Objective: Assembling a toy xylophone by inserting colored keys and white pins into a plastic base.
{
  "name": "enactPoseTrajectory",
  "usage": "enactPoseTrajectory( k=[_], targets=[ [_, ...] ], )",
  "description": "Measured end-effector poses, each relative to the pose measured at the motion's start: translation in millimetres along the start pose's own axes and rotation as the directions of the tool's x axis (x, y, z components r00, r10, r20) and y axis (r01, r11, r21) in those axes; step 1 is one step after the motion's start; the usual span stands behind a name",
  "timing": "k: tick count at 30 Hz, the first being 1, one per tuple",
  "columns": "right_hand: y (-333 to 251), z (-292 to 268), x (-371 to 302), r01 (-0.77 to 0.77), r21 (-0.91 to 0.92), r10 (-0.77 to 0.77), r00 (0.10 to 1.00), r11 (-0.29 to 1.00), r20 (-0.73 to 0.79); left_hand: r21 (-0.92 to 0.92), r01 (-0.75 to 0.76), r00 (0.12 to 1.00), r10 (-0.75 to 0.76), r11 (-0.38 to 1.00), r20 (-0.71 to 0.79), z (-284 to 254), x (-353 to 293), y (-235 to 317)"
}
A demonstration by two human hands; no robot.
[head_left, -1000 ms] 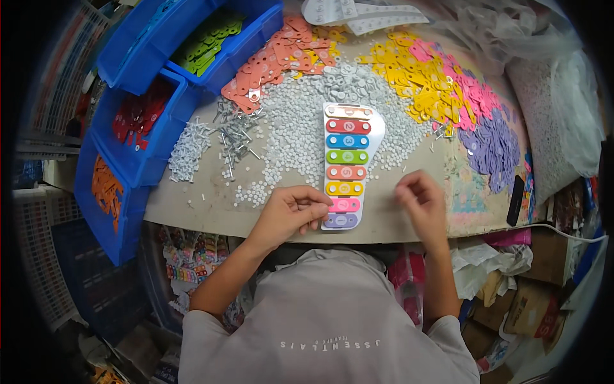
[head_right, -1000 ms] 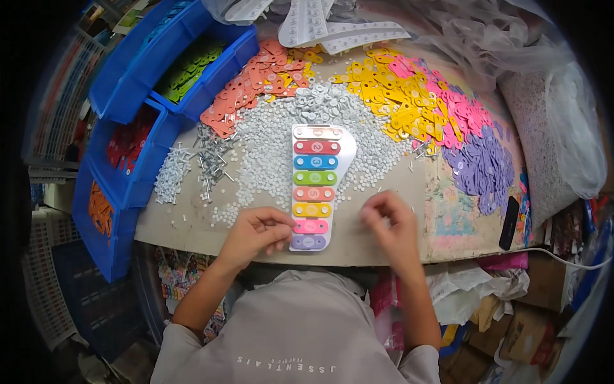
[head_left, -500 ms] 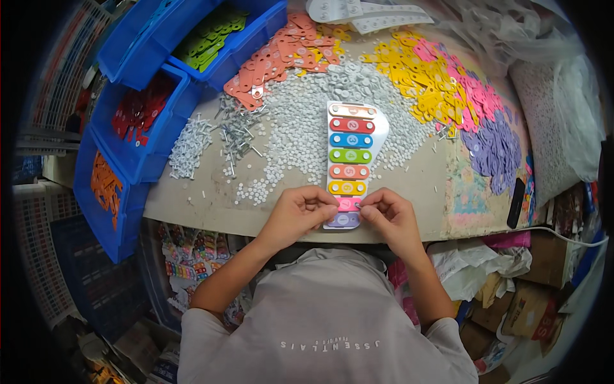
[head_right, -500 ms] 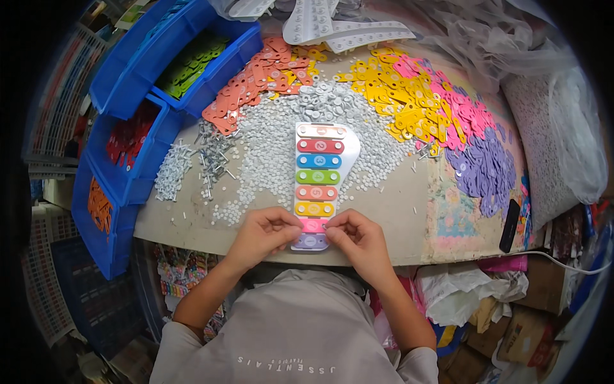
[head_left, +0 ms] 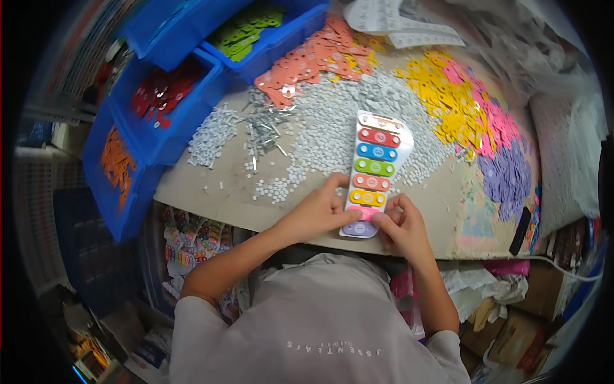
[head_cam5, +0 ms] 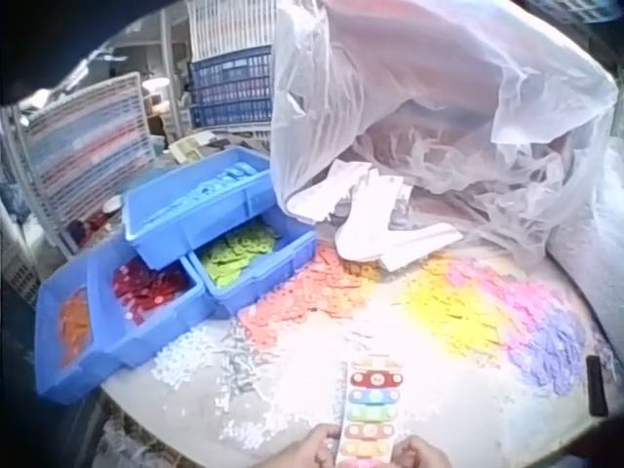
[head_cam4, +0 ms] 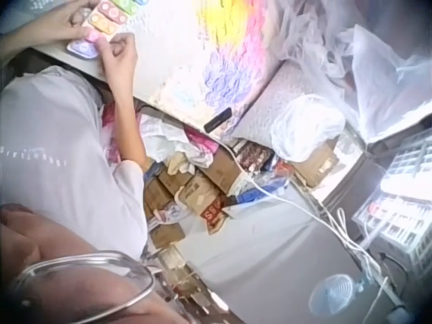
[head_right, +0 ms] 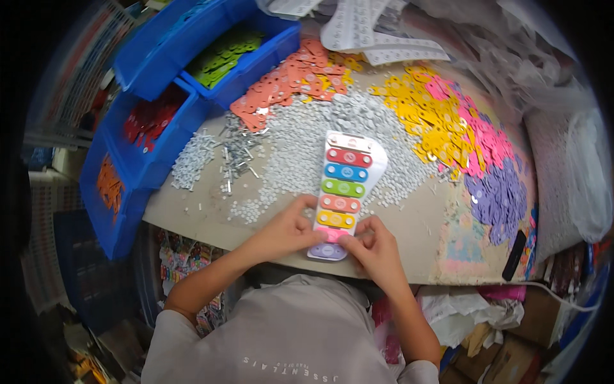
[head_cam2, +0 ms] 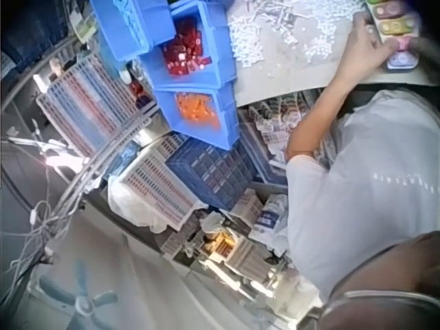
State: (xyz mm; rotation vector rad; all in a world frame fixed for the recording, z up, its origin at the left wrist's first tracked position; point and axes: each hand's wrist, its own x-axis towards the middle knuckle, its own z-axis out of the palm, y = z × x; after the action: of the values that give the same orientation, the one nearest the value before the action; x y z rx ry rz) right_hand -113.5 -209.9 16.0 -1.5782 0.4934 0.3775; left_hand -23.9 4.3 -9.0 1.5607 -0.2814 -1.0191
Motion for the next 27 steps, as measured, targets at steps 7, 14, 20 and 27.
enactPoseTrajectory(
  k=[7,14,20,27],
  targets=[
    [-5.9,1.2,1.3,-0.149,-0.011,0.149,0.974,0.989,0.168,-0.197,-0.106,0.983,0.133,0.975,0.129,-1.9,12.7,3.8],
    [-0.2,5.9,3.2,-0.146,-0.023,0.148,0.983,0.989,0.113,-0.148,-0.205,0.973,0.218,0.967,0.075,-0.7,14.3,-2.9],
    [5.1,-1.1,2.4,-0.13,0.04,0.122,0.981,0.991,0.152,0.099,-0.164,0.985,0.168,0.981,-0.033,-16.8,-4.2,10.6],
    [25.4,-1.2,-7.8,0.078,0.234,-0.048,0.99,0.969,-0.131,0.838,0.199,0.444,0.716,0.507,-0.539,-125.2,-37.6,3.5]
  ],
)
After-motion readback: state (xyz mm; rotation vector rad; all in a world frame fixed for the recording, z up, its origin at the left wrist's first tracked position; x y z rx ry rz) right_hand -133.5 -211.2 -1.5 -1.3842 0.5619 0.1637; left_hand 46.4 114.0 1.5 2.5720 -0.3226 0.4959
